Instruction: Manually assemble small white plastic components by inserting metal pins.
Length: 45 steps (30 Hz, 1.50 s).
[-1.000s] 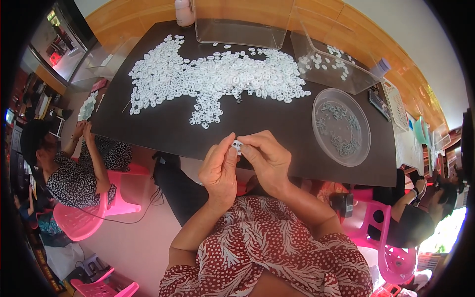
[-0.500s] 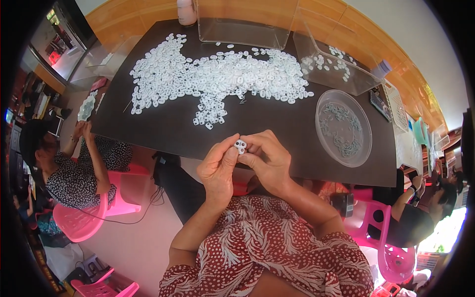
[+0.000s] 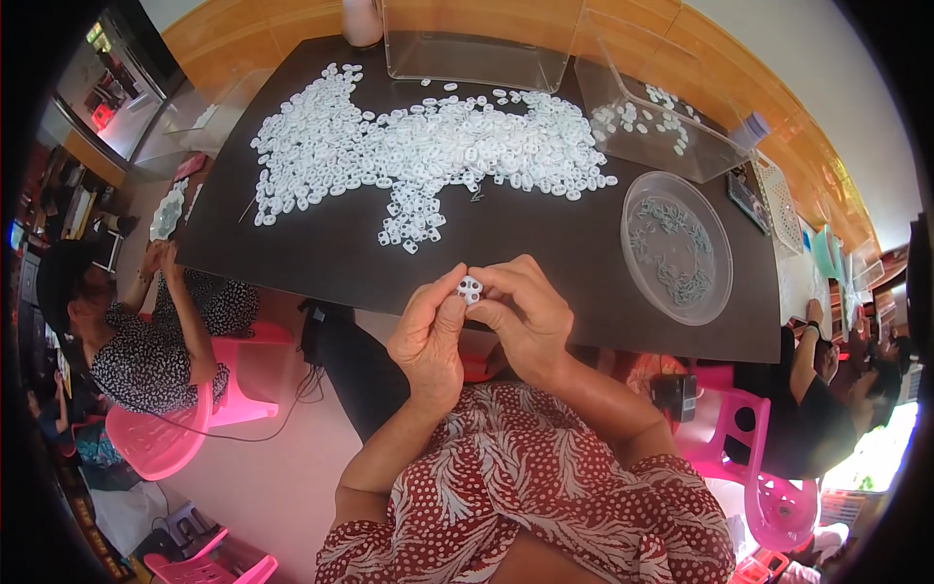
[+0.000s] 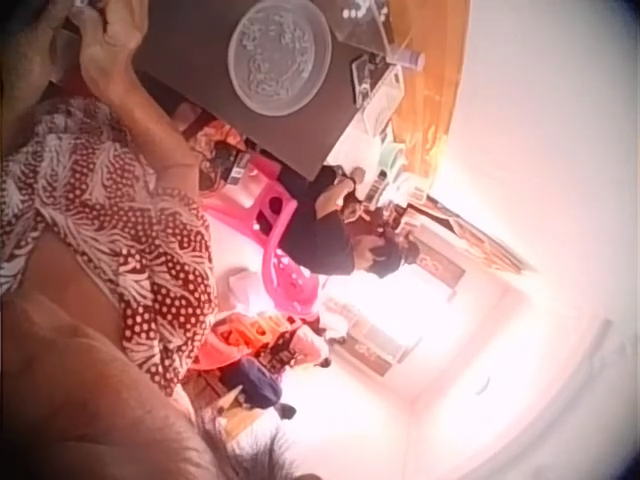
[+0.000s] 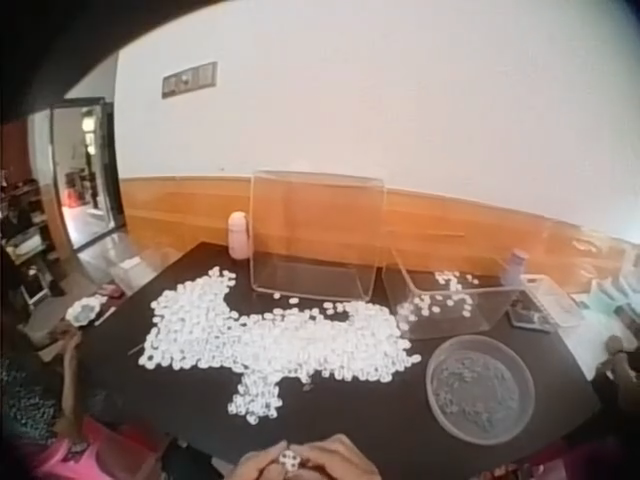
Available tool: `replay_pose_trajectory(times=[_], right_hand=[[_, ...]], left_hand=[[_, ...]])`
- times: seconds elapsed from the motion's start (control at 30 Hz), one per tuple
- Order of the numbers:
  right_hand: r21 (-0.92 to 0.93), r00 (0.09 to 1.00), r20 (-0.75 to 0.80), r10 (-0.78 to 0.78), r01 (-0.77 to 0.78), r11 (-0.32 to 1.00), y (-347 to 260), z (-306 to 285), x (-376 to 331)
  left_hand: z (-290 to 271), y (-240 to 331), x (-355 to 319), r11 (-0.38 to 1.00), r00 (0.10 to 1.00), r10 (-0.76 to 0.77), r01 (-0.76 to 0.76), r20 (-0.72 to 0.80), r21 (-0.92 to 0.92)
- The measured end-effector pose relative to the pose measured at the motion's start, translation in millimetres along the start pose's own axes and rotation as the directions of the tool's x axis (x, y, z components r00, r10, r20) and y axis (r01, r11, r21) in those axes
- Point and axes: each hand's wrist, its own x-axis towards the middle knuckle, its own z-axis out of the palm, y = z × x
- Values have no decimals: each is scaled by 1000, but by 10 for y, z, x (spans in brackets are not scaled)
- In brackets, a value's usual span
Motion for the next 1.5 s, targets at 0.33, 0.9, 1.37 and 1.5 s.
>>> replay_pose_trajectory(times=[0.33,0.9,1.37,1.5], right_hand=[[-107,994,-38,-103,98,989,54,60,7],[-70,1000,-17,-19,18,997,17,136,54],[-177,994,-21,-111,106,979,67,161,7],[-145,991,-42,-126,119,982,162,192,-41]], left_hand=[[-31,-63,18,995,997,82,-81,-3,60],[-43,2,49,999,999,0,-2,-40,-34],[-14,-77,9,997,997,72,-70,-36,38],[-10,-98,-3,997,998,63,-62,-24,52]])
